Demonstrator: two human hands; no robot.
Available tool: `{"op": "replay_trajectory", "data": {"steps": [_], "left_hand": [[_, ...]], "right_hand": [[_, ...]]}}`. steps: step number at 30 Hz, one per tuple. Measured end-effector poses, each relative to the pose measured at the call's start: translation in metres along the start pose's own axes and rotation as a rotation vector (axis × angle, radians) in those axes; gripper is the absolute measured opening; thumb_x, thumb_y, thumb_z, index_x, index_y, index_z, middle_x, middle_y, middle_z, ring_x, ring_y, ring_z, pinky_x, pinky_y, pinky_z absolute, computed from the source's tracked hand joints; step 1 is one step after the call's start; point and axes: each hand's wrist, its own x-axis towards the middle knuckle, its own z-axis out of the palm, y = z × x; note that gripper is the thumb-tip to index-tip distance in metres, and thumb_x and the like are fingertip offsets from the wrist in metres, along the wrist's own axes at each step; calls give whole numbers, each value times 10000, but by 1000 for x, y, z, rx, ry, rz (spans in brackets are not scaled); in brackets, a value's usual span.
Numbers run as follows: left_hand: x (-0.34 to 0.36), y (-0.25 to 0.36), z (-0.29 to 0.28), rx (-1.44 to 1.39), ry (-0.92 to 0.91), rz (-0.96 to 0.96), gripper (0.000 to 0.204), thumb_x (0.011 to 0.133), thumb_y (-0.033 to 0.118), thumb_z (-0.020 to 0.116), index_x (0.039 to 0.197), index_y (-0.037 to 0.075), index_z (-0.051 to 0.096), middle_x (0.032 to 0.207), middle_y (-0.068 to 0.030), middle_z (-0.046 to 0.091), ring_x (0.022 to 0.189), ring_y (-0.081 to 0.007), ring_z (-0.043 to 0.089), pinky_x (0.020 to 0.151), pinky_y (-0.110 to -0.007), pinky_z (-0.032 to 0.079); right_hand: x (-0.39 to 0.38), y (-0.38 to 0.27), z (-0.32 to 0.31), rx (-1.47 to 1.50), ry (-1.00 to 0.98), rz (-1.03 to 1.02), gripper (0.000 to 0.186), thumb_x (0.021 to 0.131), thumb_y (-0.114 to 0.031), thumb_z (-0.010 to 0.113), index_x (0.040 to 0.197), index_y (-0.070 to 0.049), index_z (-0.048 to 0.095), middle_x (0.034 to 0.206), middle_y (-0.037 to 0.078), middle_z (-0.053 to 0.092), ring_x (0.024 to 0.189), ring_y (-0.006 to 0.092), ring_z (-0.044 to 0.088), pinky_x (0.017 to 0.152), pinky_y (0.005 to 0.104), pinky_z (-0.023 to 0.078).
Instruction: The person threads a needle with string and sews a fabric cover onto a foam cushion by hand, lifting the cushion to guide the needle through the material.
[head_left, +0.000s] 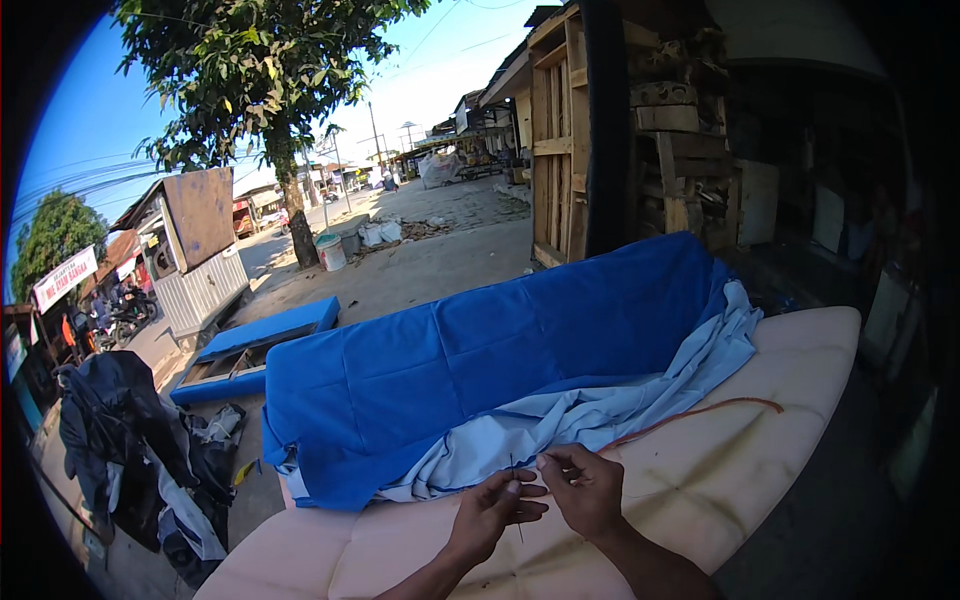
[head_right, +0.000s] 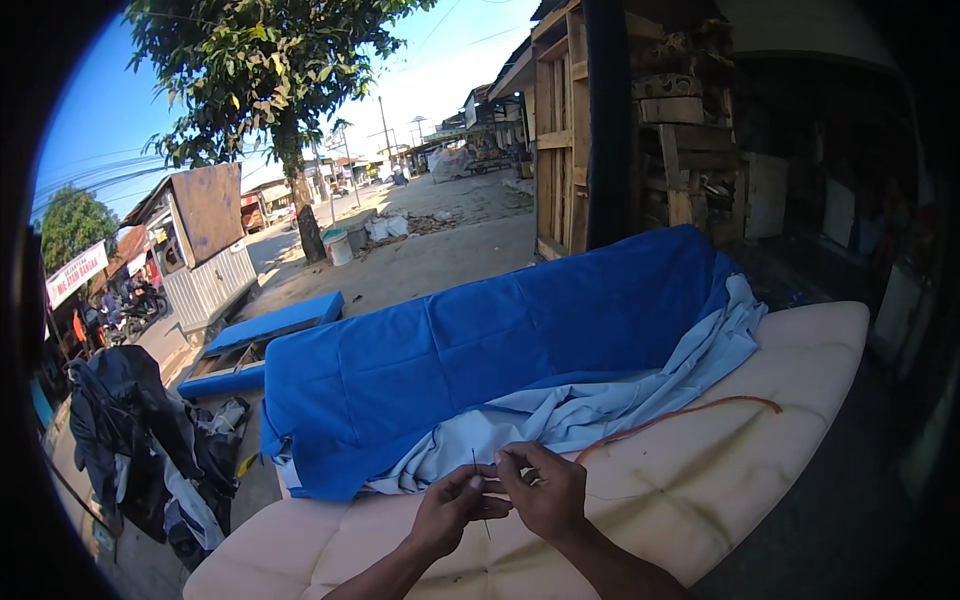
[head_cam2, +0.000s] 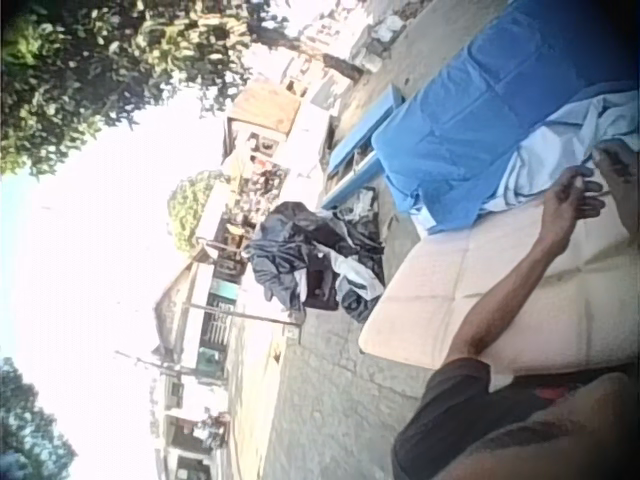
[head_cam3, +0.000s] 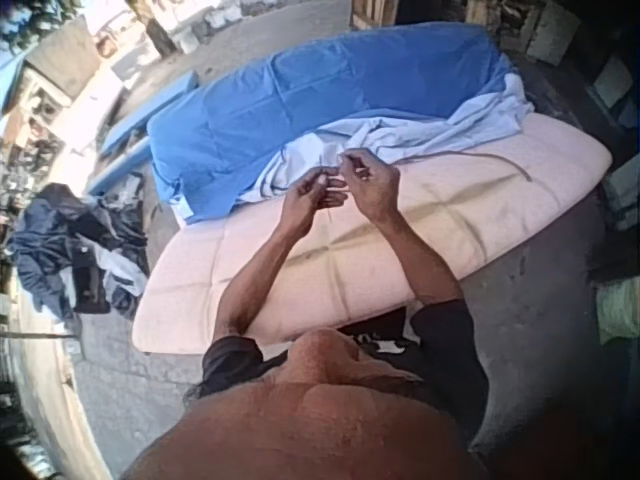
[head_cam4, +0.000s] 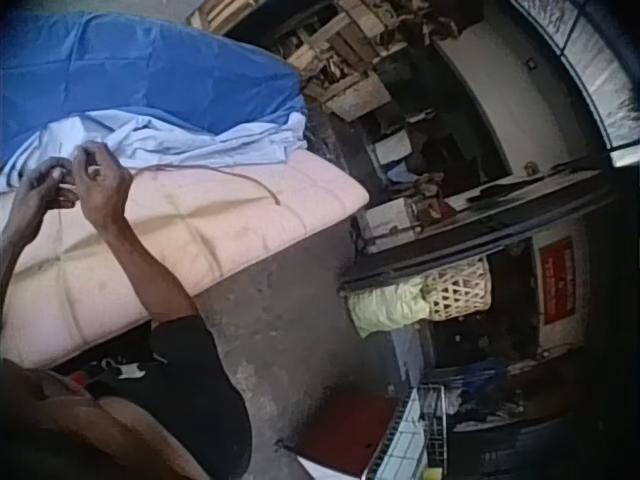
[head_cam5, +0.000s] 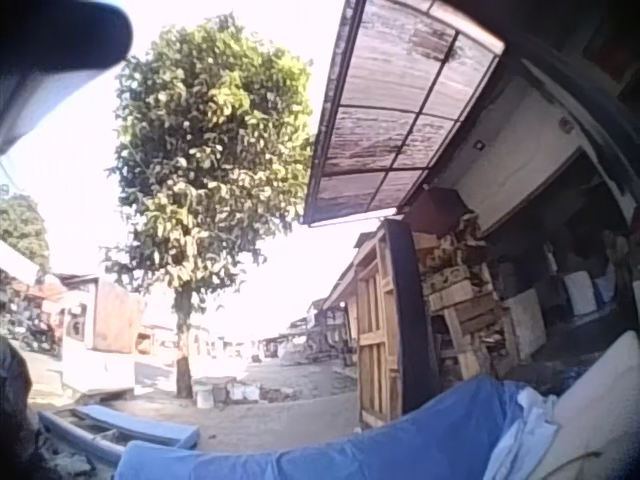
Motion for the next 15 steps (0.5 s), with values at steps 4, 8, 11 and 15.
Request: {"op": "replay_trajectory", "data": {"steps": [4, 8, 11, 15], "left_hand": [[-2, 3, -4, 4, 51, 15, 301, 1074, 186, 449, 1257, -33, 544, 1126, -161, 670, 974, -241, 702, 896, -371, 585], [-1, 3, -5, 49, 66, 25, 289, 1070, 185, 458, 1225, -41, 551, 1093, -147, 664, 948, -235, 701, 893, -379, 585], [-1, 1, -5, 79, 76, 42, 287, 1072, 184, 456, 1218, -42, 556, 1077, -143, 670, 936, -228, 701, 888, -376, 584], [-2, 1, -3, 125, 93, 33, 290, 1073, 189, 452, 1213, -42, 559, 1065, -138, 674, 945, -230, 702, 892, -376, 583]], "right_hand": [[-5, -2, 10, 7, -47, 42, 125, 909, -131, 710, 940, -13, 682, 835, 109, 750, 803, 208, 758, 686, 318, 612], [-8, 3, 9, -42, -68, 6, 130, 909, -132, 711, 932, -9, 677, 842, 116, 753, 790, 210, 759, 678, 315, 609], [-8, 5, 9, -58, -88, -7, 131, 909, -132, 712, 931, -8, 676, 835, 119, 751, 783, 209, 758, 677, 315, 609], [-8, 5, 10, -32, -95, -4, 139, 906, -132, 715, 927, -2, 672, 828, 121, 747, 765, 205, 755, 670, 315, 611]]}}
